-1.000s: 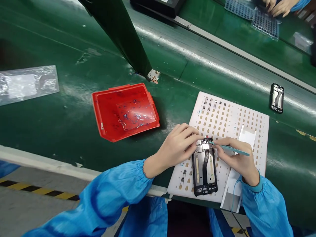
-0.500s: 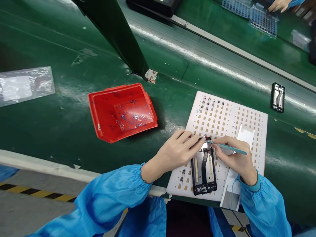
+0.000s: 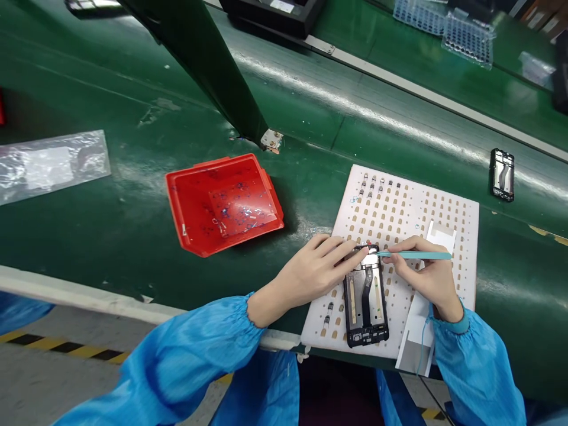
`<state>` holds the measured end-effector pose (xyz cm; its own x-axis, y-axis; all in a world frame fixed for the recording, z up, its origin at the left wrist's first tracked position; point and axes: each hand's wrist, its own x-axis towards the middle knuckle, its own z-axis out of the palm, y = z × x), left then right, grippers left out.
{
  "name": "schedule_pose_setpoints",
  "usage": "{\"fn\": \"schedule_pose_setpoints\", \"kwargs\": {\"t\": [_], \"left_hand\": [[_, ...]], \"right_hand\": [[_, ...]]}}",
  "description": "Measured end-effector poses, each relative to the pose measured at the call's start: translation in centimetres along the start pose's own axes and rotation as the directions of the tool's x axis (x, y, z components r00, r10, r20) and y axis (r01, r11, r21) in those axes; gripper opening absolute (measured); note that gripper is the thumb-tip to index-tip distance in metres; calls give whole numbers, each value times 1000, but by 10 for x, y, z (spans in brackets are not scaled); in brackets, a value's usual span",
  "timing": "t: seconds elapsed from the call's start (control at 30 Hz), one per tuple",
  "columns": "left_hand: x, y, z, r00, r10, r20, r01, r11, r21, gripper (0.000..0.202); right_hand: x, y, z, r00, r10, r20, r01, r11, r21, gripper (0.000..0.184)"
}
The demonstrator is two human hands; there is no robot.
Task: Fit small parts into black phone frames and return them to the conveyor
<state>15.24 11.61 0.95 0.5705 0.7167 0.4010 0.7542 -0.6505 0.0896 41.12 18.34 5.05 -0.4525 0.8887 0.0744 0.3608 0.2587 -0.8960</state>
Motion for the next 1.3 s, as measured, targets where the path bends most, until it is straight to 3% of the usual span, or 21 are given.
{"fn": "schedule_pose_setpoints", "kwargs": {"t": [0.23,0.47,0.67,0.73,0.8,0.9,1.0,1.17,1.3], "left_hand": [[6,3,-4,998,-5,62,2,999,51,34],[7,3,-2,999,1,51,-4,999,52,37],[0,-1,1,1000,-18,0,18,1000,-11,46],[-1,-3,-1,1000,-5,-15,5,1000,-14,44],[2,-5,-5,1000,17,4,-17,1000,-12,41],[20,-5,-14,999,33,13,-32,999,-37,34],[53,5,-11,998,50,-35,-53,995,-84,35],[111,26,27,980,184,70,-166,964,-208,35],[129,26,50,979,157,129,-127,968,-218,42]], "right_hand": [[-1,4,-4,998,40,-57,-37,998,50,2],[3,3,-7,954,73,-291,-32,989,144,10],[-8,-1,-50,795,84,-601,15,987,157,19],[-17,5,-65,782,125,-610,-28,986,166,21],[-23,16,-74,804,189,-563,-89,976,201,25],[-24,33,-77,833,255,-491,-146,957,251,33],[-19,47,-73,839,279,-466,-153,945,290,40],[-17,57,-67,826,309,-471,-174,936,307,44],[-19,57,-65,834,316,-452,-198,937,289,46]]}}
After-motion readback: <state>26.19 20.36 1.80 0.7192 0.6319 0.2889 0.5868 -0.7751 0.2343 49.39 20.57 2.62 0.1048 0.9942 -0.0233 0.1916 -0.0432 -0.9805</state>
